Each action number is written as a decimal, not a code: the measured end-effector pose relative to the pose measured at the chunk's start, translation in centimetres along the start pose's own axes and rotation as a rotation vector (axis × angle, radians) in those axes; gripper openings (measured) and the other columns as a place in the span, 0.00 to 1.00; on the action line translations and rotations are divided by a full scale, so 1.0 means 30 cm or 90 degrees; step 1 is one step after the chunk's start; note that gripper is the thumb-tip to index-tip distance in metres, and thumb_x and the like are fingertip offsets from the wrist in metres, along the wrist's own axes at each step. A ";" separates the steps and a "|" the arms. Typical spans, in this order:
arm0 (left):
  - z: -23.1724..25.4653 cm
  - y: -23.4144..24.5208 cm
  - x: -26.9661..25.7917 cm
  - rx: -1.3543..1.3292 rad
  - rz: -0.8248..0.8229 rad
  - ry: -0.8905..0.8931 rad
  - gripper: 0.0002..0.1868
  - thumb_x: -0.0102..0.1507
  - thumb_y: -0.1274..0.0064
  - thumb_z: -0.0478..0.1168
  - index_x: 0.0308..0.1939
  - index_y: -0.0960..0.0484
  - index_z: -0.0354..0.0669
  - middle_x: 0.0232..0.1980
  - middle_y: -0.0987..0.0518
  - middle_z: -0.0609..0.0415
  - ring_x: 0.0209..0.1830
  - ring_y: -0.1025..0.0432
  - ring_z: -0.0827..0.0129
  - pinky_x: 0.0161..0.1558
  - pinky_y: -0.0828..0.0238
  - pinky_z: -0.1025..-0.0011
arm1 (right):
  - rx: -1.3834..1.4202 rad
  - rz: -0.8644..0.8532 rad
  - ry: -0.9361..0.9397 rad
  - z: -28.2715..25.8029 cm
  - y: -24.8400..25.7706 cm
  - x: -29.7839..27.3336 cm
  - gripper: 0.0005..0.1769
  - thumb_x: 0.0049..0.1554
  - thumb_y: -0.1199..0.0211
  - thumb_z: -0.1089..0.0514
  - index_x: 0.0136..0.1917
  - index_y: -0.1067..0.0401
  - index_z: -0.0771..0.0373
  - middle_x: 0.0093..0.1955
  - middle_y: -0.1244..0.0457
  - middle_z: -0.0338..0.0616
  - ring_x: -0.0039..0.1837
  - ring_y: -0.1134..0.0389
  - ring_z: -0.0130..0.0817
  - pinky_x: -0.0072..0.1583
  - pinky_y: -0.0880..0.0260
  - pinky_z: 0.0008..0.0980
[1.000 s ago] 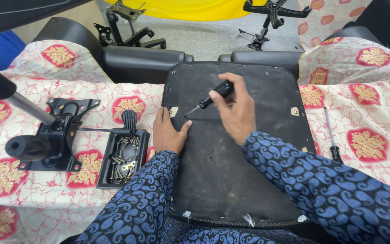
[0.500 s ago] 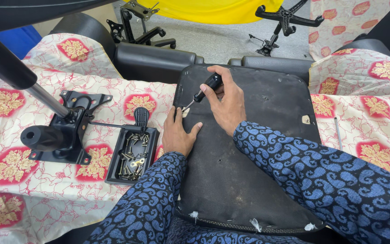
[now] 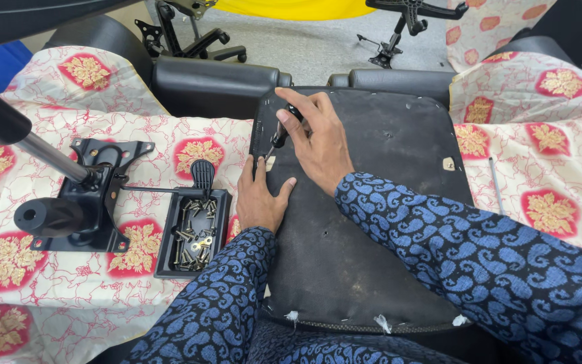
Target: The person removes a gas-lift column and mounting bracket from an office chair seat using a screwdriver. They loosen and remove screws from the bracket, detach the column, then unscrew fasteners from the underside of the seat and place the removed parts aside.
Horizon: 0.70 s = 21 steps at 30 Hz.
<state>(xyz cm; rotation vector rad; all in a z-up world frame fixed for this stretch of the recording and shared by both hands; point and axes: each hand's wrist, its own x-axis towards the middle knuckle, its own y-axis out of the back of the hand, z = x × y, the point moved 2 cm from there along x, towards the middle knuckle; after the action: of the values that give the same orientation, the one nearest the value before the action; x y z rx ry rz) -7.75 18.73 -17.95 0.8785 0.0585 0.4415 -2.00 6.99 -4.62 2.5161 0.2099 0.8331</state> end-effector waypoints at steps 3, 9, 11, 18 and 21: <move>0.001 0.007 0.003 -0.008 0.007 -0.006 0.44 0.58 0.38 0.60 0.71 0.31 0.39 0.77 0.40 0.46 0.75 0.44 0.54 0.70 0.42 0.57 | -0.002 -0.033 0.024 -0.027 0.000 0.011 0.20 0.66 0.37 0.53 0.71 0.28 0.52 0.50 0.38 0.43 0.42 0.36 0.27 0.47 0.29 0.29; -0.001 0.009 -0.003 -0.021 0.014 -0.014 0.44 0.58 0.39 0.60 0.70 0.31 0.39 0.77 0.39 0.46 0.75 0.43 0.53 0.69 0.42 0.56 | 0.150 -0.135 -0.071 -0.046 -0.011 0.038 0.21 0.63 0.38 0.58 0.70 0.27 0.51 0.56 0.35 0.39 0.36 0.37 0.21 0.38 0.31 0.24; -0.004 0.002 -0.007 -0.023 0.018 -0.013 0.43 0.58 0.39 0.60 0.70 0.31 0.39 0.77 0.39 0.46 0.75 0.43 0.54 0.69 0.41 0.57 | 0.222 -0.156 -0.117 -0.034 -0.014 0.042 0.21 0.64 0.40 0.60 0.70 0.28 0.51 0.59 0.34 0.38 0.35 0.36 0.18 0.36 0.30 0.21; -0.001 0.011 -0.010 -0.038 0.010 -0.004 0.43 0.58 0.38 0.59 0.69 0.31 0.38 0.76 0.39 0.44 0.75 0.43 0.52 0.69 0.41 0.56 | 0.310 -0.188 -0.196 0.008 0.021 0.049 0.24 0.63 0.42 0.55 0.73 0.31 0.52 0.60 0.31 0.44 0.33 0.32 0.20 0.34 0.32 0.18; 0.008 0.023 -0.005 -0.035 0.015 -0.014 0.43 0.58 0.38 0.58 0.69 0.31 0.37 0.76 0.39 0.43 0.75 0.43 0.52 0.69 0.42 0.56 | 0.285 -0.178 -0.207 0.021 0.021 0.055 0.24 0.64 0.43 0.49 0.72 0.30 0.54 0.58 0.30 0.44 0.33 0.31 0.22 0.34 0.34 0.18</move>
<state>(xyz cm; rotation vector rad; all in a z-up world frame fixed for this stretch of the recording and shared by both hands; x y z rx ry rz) -8.05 18.86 -17.30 0.8299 0.0154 0.4539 -0.31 6.67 -3.90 2.8896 0.6817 0.2773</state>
